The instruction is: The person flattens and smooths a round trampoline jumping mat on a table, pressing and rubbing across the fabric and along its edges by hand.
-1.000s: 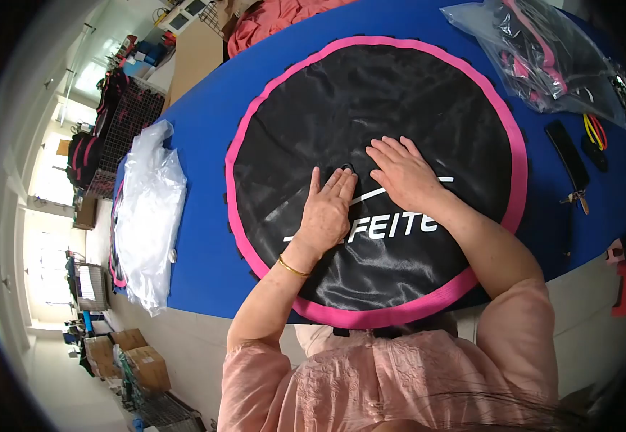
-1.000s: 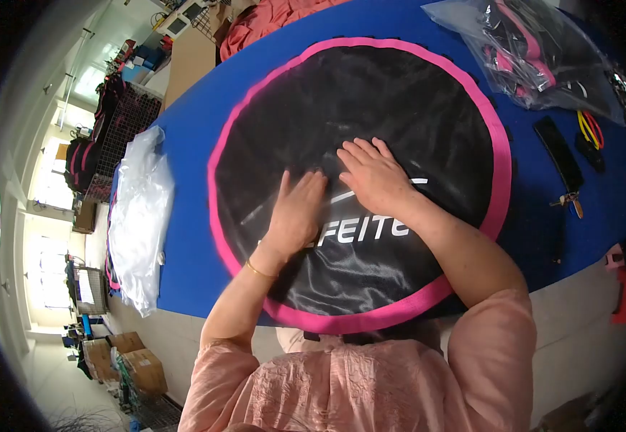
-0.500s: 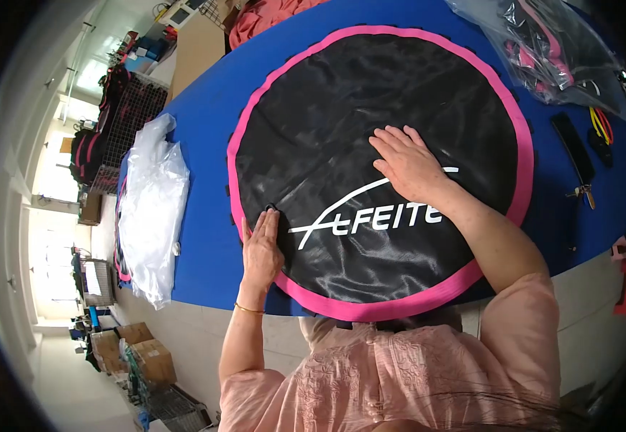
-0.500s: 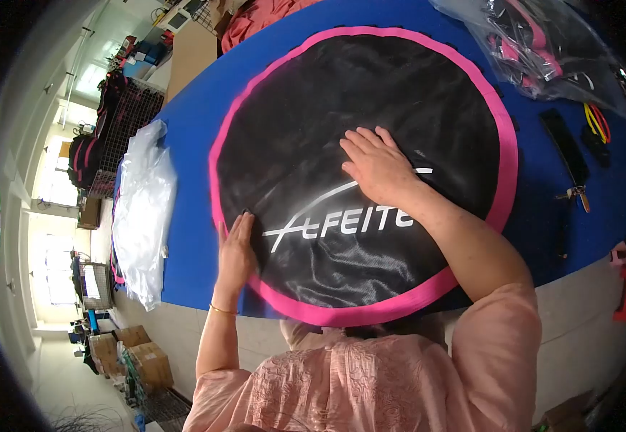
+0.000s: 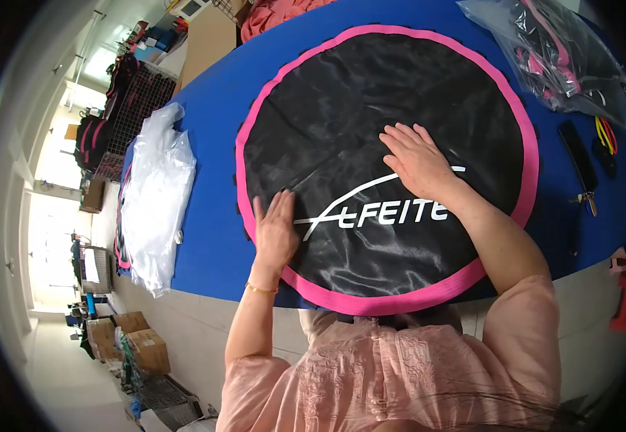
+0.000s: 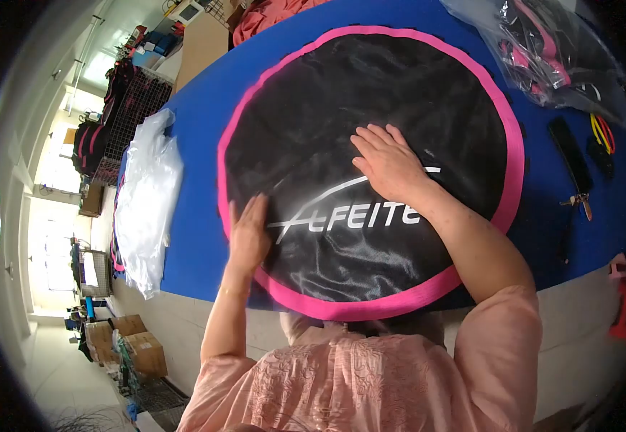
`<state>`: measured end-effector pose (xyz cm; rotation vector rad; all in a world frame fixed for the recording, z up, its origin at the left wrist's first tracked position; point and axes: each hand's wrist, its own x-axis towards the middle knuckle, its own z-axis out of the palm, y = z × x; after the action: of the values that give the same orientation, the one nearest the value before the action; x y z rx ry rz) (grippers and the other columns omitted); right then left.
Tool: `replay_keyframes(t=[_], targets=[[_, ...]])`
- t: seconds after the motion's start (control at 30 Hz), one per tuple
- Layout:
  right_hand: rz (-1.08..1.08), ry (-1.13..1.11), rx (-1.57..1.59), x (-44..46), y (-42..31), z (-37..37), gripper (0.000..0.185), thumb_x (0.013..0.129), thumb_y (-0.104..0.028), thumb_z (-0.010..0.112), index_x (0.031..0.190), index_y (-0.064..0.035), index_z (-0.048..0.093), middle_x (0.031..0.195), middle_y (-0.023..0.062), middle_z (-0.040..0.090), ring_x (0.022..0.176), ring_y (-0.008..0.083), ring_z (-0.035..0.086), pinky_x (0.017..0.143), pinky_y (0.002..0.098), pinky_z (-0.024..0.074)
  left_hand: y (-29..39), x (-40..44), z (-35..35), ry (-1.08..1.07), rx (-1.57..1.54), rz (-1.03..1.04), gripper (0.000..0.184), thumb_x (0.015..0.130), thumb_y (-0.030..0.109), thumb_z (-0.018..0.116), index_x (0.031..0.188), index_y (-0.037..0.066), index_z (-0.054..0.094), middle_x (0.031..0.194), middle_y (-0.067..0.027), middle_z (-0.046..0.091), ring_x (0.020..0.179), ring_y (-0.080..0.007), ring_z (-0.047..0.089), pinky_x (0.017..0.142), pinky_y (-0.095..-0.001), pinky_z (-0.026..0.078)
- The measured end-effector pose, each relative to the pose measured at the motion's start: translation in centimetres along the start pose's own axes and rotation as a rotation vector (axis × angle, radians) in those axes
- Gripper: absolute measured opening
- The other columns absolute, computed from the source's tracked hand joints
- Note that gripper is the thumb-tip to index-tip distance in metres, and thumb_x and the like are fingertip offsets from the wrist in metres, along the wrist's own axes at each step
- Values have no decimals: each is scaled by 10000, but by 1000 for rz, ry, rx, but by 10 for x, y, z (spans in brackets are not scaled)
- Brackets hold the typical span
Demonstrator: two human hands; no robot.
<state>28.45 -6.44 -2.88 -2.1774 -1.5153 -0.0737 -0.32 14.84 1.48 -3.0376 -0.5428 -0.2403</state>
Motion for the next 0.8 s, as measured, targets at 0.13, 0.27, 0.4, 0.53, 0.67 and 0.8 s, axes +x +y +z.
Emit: replay_keyframes(t=[0.13, 0.27, 0.4, 0.53, 0.67, 0.8], targets=[[15, 0, 2, 1, -3, -2, 479, 1108, -284, 503, 1507, -19, 512, 1607, 153, 475, 1535, 311, 374, 1289, 484, 224, -19, -44, -6, -35, 18, -79, 669, 797, -95, 539, 1463, -33, 529, 1486, -196, 608, 1451, -333, 519, 1275, -617, 199], [16, -3, -16, 3, -4, -1, 479, 1109, -287, 503, 1508, -23, 516, 1597, 153, 487, 1526, 311, 387, 1287, 483, 230, -23, -38, -3, -25, -2, -92, 679, 804, -94, 529, 1479, -24, 521, 1483, -186, 613, 1447, -334, 521, 1275, -618, 201], [15, -23, -17, 3, -5, -5, 473, 1110, -283, 499, 1505, -25, 521, 1600, 151, 486, 1529, 304, 383, 1290, 477, 228, -40, 3, 14, 38, -36, -86, 661, 802, -93, 522, 1458, -15, 538, 1482, -187, 611, 1433, -341, 529, 1274, -603, 217], [22, 17, 38, 1, 1, 2, 463, 1110, -278, 496, 1497, -27, 531, 1595, 155, 494, 1517, 302, 404, 1286, 476, 243, -33, 23, 20, 45, -83, -37, 645, 794, -78, 540, 1436, -18, 549, 1473, -209, 607, 1406, -358, 550, 1258, -585, 277], [108, 51, 9, 7, 20, -7, 461, 1107, -300, 488, 1473, -28, 554, 1579, 162, 511, 1496, 319, 433, 1273, 518, 254, 5, 24, 14, -11, -17, 117, 667, 792, -56, 568, 1458, -45, 534, 1478, -215, 602, 1412, -356, 546, 1258, -564, 303], [378, 167, -185, 14, 47, -10, 485, 1104, -352, 475, 1472, -48, 563, 1576, 171, 508, 1501, 343, 414, 1255, 584, 237, 30, 40, 15, -33, -56, 160, 656, 803, -38, 584, 1456, -52, 532, 1502, -214, 582, 1445, -344, 516, 1269, -536, 298]])
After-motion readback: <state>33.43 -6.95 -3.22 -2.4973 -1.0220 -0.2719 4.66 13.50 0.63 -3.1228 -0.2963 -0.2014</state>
